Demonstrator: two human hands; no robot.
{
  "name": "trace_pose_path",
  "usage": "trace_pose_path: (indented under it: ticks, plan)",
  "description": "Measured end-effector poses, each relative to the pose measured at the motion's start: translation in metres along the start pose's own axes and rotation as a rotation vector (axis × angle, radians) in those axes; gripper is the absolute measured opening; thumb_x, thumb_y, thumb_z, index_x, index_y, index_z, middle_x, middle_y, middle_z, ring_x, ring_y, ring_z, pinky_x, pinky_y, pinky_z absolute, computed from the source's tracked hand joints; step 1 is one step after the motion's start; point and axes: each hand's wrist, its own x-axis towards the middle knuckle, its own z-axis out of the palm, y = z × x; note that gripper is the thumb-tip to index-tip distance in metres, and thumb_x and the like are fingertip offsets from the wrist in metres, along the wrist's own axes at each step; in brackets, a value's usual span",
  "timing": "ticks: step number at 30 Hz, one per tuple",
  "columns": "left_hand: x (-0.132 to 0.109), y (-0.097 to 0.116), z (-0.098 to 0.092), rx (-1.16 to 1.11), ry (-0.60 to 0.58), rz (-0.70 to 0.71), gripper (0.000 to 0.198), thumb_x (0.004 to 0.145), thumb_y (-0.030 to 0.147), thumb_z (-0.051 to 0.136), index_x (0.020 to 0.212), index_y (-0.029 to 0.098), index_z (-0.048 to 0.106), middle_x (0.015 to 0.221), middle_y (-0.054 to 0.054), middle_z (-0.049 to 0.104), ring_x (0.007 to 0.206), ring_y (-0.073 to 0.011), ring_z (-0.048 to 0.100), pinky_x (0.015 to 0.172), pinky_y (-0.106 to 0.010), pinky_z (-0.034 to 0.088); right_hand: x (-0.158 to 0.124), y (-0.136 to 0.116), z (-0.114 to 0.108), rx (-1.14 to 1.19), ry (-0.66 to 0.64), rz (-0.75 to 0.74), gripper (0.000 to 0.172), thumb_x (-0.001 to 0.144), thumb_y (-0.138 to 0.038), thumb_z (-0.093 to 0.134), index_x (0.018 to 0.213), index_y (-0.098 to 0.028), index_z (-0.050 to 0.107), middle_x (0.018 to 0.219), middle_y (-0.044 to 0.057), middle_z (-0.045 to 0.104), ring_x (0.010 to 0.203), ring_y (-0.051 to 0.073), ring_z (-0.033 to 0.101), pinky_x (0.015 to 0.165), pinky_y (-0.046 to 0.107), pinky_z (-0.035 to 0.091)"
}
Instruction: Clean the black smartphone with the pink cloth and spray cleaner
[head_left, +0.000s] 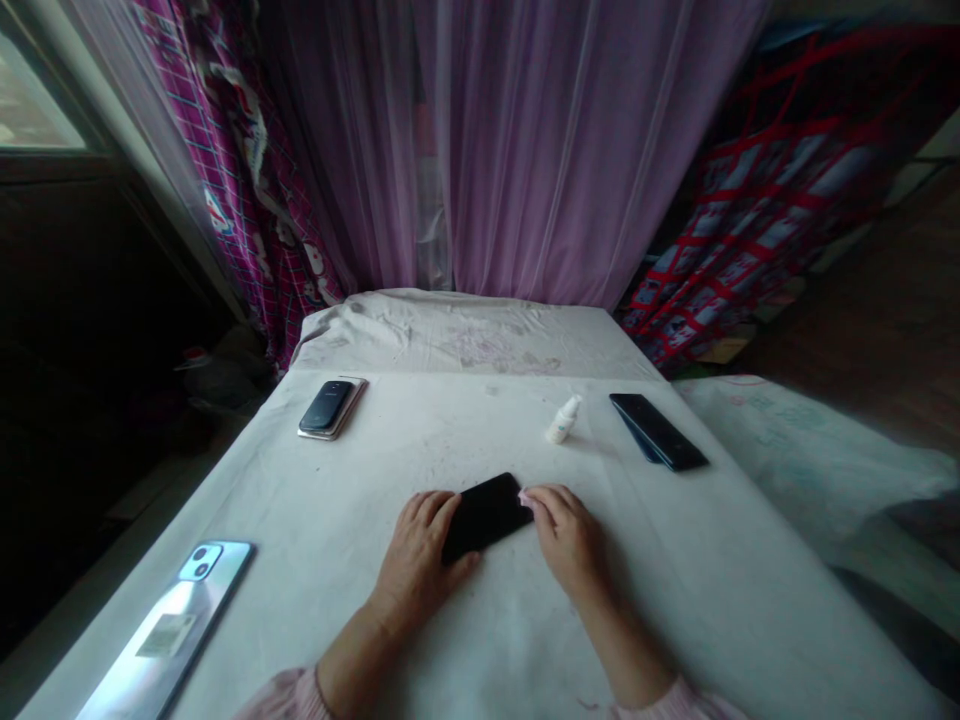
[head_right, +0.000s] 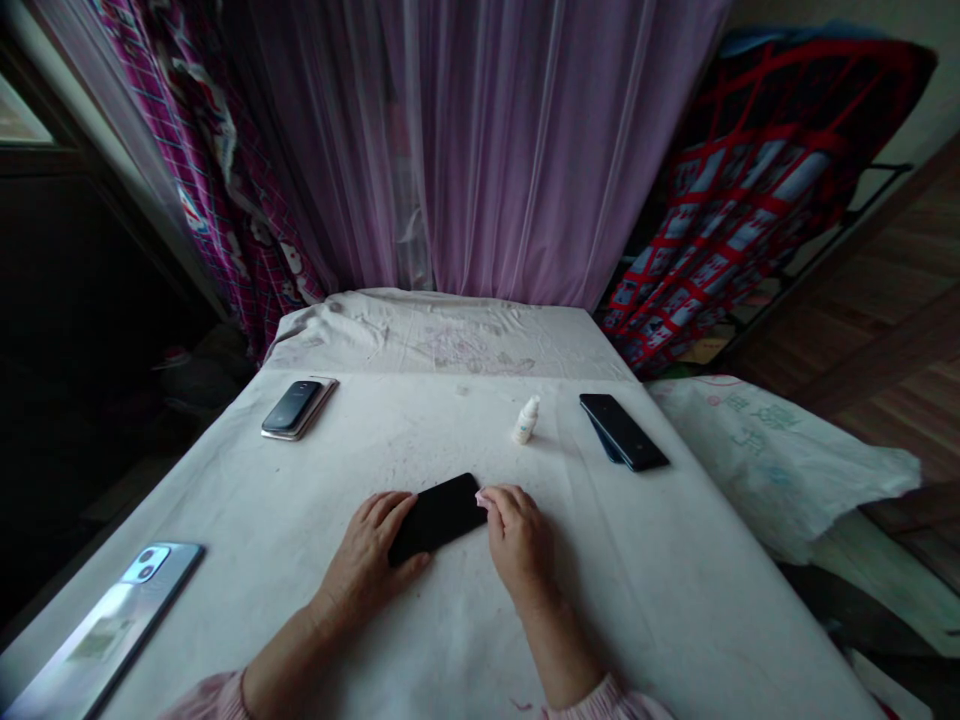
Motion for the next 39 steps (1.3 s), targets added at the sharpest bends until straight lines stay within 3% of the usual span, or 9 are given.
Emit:
trace_pose_path:
  ticks: [4, 9, 13, 18, 24, 32, 39]
  plan:
    - [0.001, 0.0, 0.0, 0.001, 0.006, 0.006, 0.06, 0.078, 0.036, 0.07, 0.133, 0.021, 0.051, 0.125, -0.013, 0.061, 0.117, -0.0328, 0.055, 0.101, -0.055, 0.045, -0.002, -0.003, -0.004, -0.161, -0.029, -0.083, 0.024, 0.093, -0.021, 0.046, 0.094, -0.023, 0.069, 0.091, 0.007, 0.071, 0.085, 0.02, 0.065, 0.077, 0.032, 0.053]
    - [-0.003, -0.005, 0.001, 0.041, -0.021, 0.024, 0.066, 0.081, 0.041, 0.065, 0.139, 0.017, 0.044, 0.131, -0.016, 0.059, 0.125, -0.0344, 0.051, 0.108, -0.059, 0.036, -0.005, 0.002, -0.004, -0.134, -0.048, -0.09, 0.024, 0.093, -0.023, 0.046, 0.102, -0.023, 0.069, 0.094, 0.007, 0.071, 0.084, 0.02, 0.066, 0.075, 0.031, 0.055]
    - [-0.013, -0.013, -0.003, 0.081, -0.021, -0.023, 0.071, 0.081, 0.043, 0.063, 0.143, 0.015, 0.04, 0.136, -0.018, 0.055, 0.132, -0.0367, 0.044, 0.111, -0.061, 0.03, -0.005, 0.011, -0.005, -0.106, -0.039, -0.05, 0.028, 0.093, -0.021, 0.044, 0.097, -0.024, 0.072, 0.088, 0.006, 0.071, 0.078, 0.018, 0.068, 0.07, 0.029, 0.056]
    - [-0.015, -0.012, -0.012, 0.055, 0.006, -0.047, 0.059, 0.08, 0.04, 0.065, 0.132, 0.016, 0.05, 0.124, -0.015, 0.06, 0.119, -0.033, 0.053, 0.105, -0.055, 0.039, -0.009, 0.011, -0.007, -0.049, 0.044, 0.044, 0.03, 0.092, -0.022, 0.042, 0.102, -0.021, 0.071, 0.095, 0.008, 0.073, 0.085, 0.019, 0.07, 0.074, 0.029, 0.057]
    - [-0.007, -0.002, -0.011, 0.043, 0.005, -0.068, 0.061, 0.076, 0.038, 0.07, 0.131, 0.019, 0.052, 0.118, -0.012, 0.061, 0.112, -0.0319, 0.055, 0.1, -0.053, 0.044, -0.012, 0.002, -0.005, -0.053, -0.016, 0.023, 0.03, 0.094, -0.022, 0.043, 0.101, -0.022, 0.072, 0.093, 0.007, 0.071, 0.082, 0.018, 0.069, 0.072, 0.027, 0.057]
    - [-0.012, -0.008, -0.012, 0.129, -0.057, -0.029, 0.07, 0.077, 0.045, 0.069, 0.138, 0.017, 0.046, 0.128, -0.015, 0.061, 0.131, -0.0378, 0.044, 0.112, -0.065, 0.019, -0.014, 0.001, -0.009, -0.151, -0.06, -0.041, 0.026, 0.096, -0.029, 0.048, 0.108, -0.025, 0.071, 0.093, 0.006, 0.068, 0.08, 0.017, 0.067, 0.073, 0.027, 0.056]
    - [-0.013, -0.014, -0.015, 0.056, -0.112, -0.067, 0.076, 0.074, 0.038, 0.071, 0.141, 0.018, 0.042, 0.128, -0.015, 0.062, 0.131, -0.0364, 0.045, 0.112, -0.062, 0.022, -0.015, -0.008, -0.006, -0.209, -0.093, -0.108, 0.03, 0.098, -0.022, 0.043, 0.104, -0.022, 0.072, 0.086, 0.007, 0.066, 0.076, 0.017, 0.065, 0.069, 0.027, 0.055]
